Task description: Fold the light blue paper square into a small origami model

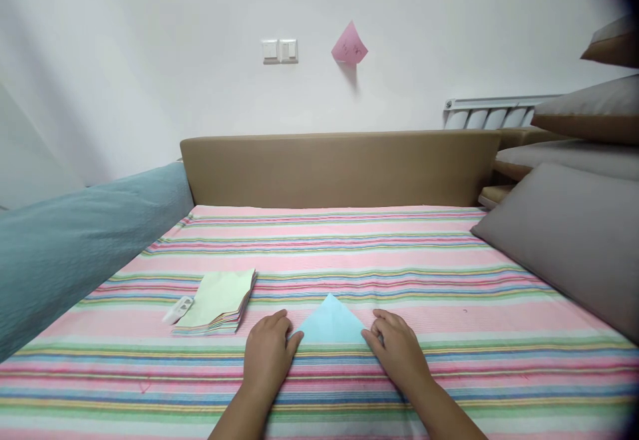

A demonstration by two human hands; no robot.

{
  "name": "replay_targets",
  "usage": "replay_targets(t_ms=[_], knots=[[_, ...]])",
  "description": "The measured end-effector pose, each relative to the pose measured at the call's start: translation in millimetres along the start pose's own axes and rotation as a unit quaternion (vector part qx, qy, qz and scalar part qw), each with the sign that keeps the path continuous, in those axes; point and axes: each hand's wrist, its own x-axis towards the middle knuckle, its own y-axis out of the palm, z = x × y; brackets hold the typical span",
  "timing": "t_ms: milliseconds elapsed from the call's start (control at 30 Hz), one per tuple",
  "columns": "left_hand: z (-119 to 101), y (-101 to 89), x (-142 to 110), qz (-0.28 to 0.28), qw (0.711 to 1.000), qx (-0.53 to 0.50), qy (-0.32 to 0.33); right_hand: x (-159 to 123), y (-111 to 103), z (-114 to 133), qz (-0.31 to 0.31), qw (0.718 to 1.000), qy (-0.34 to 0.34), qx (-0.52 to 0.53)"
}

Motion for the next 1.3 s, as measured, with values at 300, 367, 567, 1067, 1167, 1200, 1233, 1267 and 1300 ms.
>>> replay_targets(t_ms=[300,367,567,1067,1167,1200,1233,1267,1300], knots=[[-34,1.0,-16,0.029,0.990,-0.002,0.138,-2,5,1,-0.025,0.999,-0.028,-0.017],[-44,-0.2,-22,0.092,0.974,-0.036,0.201,-2,7,-1,-0.030,0.999,-0.035,-0.026],[-53,1.9,-29,0.181,0.954,-0.061,0.231,-2,10,-5,-0.045,0.997,-0.062,-0.030],[-53,0.5,-27,0.200,0.954,-0.049,0.219,-25,12,39,-0.002,0.976,-0.203,0.075],[-52,0.9,-27,0.199,0.953,-0.055,0.220,-24,10,34,0.000,0.980,-0.189,0.066],[-52,0.7,-27,0.202,0.953,-0.056,0.220,-24,9,33,-0.001,0.981,-0.185,0.064],[-52,0.5,-26,0.205,0.952,-0.057,0.219,-24,8,31,-0.003,0.981,-0.181,0.064],[-52,0.3,-26,0.208,0.952,-0.056,0.217,-24,8,29,-0.005,0.982,-0.177,0.064],[-52,0.0,-27,0.210,0.952,-0.054,0.214,-24,7,28,-0.006,0.983,-0.172,0.063]])
